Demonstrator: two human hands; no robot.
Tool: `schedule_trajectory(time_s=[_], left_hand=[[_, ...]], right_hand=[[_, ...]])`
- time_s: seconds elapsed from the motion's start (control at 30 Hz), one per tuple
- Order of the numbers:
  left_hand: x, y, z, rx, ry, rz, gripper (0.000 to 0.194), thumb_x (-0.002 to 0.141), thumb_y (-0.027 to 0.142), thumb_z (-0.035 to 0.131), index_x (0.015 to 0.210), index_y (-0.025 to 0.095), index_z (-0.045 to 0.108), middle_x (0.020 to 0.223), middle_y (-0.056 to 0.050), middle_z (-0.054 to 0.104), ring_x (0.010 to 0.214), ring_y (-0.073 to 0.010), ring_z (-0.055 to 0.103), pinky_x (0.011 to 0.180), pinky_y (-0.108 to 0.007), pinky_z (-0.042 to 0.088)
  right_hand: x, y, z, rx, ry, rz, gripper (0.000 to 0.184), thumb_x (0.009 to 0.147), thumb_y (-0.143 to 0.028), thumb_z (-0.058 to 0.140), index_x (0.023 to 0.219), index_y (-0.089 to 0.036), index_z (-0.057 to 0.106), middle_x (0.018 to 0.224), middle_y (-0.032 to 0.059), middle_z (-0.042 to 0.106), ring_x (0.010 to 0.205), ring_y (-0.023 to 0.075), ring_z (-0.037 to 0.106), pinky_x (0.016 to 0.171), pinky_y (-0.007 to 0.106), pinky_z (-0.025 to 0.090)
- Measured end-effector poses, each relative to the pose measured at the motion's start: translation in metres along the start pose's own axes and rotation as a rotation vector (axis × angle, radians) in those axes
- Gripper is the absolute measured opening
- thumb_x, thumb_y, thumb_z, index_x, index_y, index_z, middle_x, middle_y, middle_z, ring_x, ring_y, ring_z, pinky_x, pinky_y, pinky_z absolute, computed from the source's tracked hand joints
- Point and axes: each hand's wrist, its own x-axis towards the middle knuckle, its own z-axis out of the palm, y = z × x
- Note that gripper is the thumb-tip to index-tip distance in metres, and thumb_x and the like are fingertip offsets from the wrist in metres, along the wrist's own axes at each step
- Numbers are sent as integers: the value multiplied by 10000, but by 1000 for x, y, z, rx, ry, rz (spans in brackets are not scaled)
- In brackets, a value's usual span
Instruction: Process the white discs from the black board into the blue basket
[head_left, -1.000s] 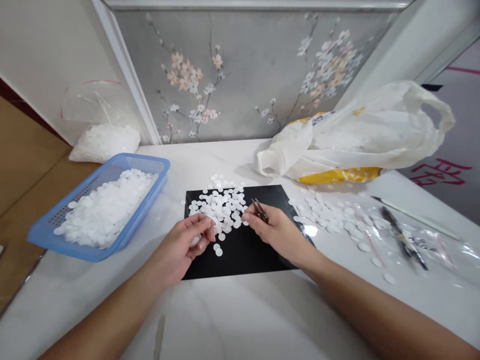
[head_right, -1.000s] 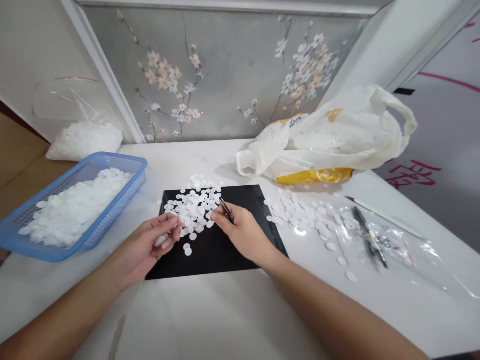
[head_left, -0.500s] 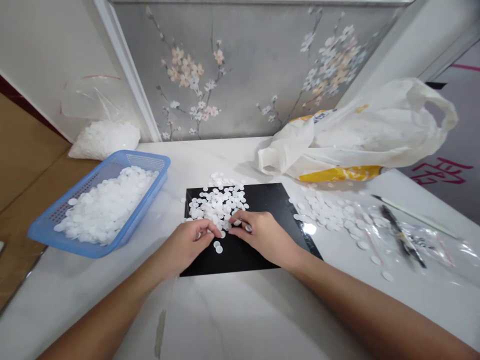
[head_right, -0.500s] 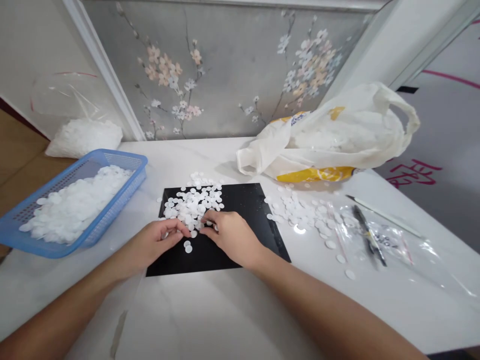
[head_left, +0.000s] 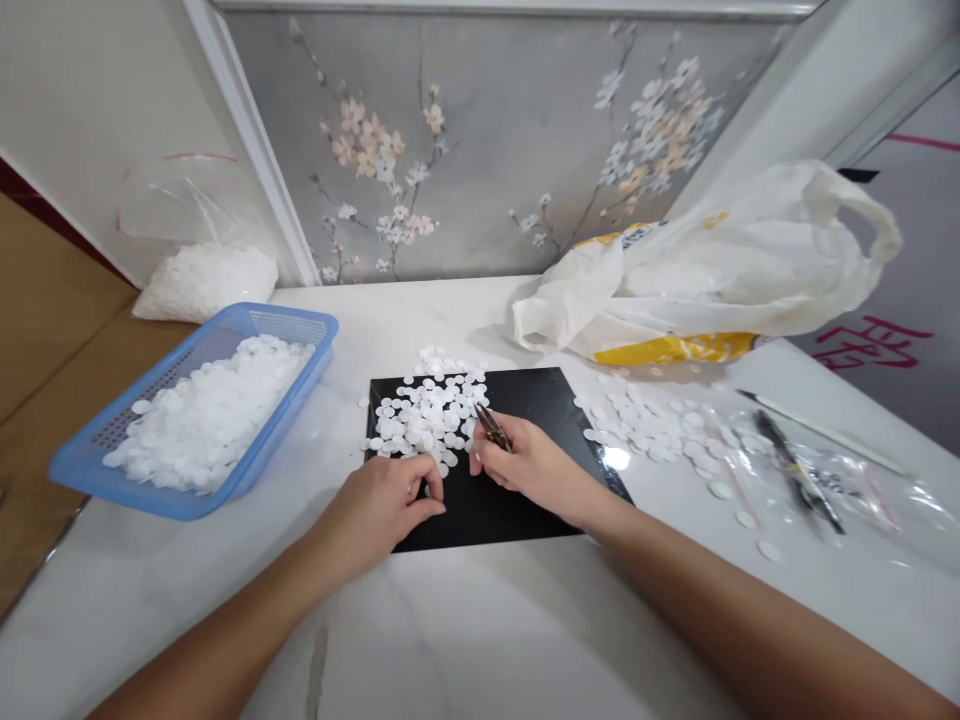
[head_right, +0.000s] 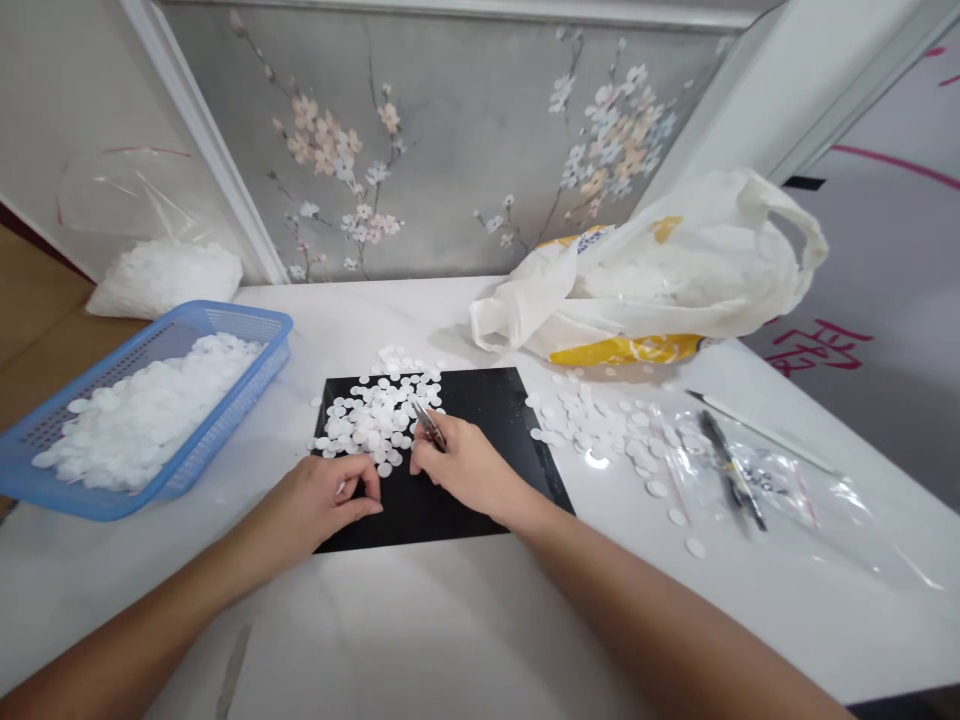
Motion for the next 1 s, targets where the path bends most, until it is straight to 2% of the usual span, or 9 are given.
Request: schedule_trajectory(time_s=[0.1,0.27,0.4,0.47,0.6,0.73,0.87,0.93,1.0], left_hand=[[2,-1,-6,-131,-24,-44,112,784,314,579,733,216,566,535,71,390,501,-107,345,484,-233,214],[4,0,-18,-647,-72,-106,203,842,374,491,750,199,444,647,50,488,534,-87,336,491,-208,238],[5,0,-19,-837,-10,-151,79,789,232,493,776,200,422,717,16,596,503,-75,334,463,-204,207],[6,-1,-15,-719,34,-118,31,779,214,485,805,201,475,674,31,567,518,-85,363,482,-206,238],[8,-2,-3,-202,147,-18,119,823,295,487,831,221,580,535,70,393,510,-109,378,517,-228,266],[7,3,5,170,204,19,109,849,318,508,857,248,591,515,73,429,488,-122,421,520,-238,264],[9,1,6,285,232,81,114,858,311,531,831,258,629,604,50,584,555,-137,526,547,-240,303],[10,-2,6,284,246,131,101,844,292,556,822,260,650,712,37,662,644,-149,584,584,-239,337],[9,-4,5,270,253,169,91,831,269,572,824,260,663,792,33,696,690,-152,604,610,-240,358]], right_hand=[[3,1,6,-164,44,-87,109,772,-93,469,791,-188,518,695,-25,582,590,107,502,569,224,382],[7,5,18,-391,65,-260,66,863,-171,556,800,-173,574,805,37,621,713,143,572,684,261,431],[8,5,19,-450,31,-282,137,873,-147,533,740,-168,558,724,20,577,631,124,532,626,240,408],[6,5,14,-412,-10,-304,142,846,-111,535,720,-172,560,681,-1,552,601,109,504,601,221,384],[-1,4,2,-296,-47,-305,152,762,-50,525,687,-182,541,646,-34,524,580,88,456,581,202,344],[-3,1,-6,37,-2,-66,82,776,-150,496,709,-193,472,609,-49,507,523,82,405,509,206,310],[0,-2,-12,502,-45,127,106,805,-252,466,742,-211,391,634,-36,558,440,66,326,413,201,202],[0,-2,-13,524,-49,120,132,795,-248,481,729,-212,372,647,-30,574,435,62,311,411,205,188],[-1,0,-12,366,-27,55,92,777,-206,507,749,-204,419,655,-31,572,472,72,367,442,211,249]])
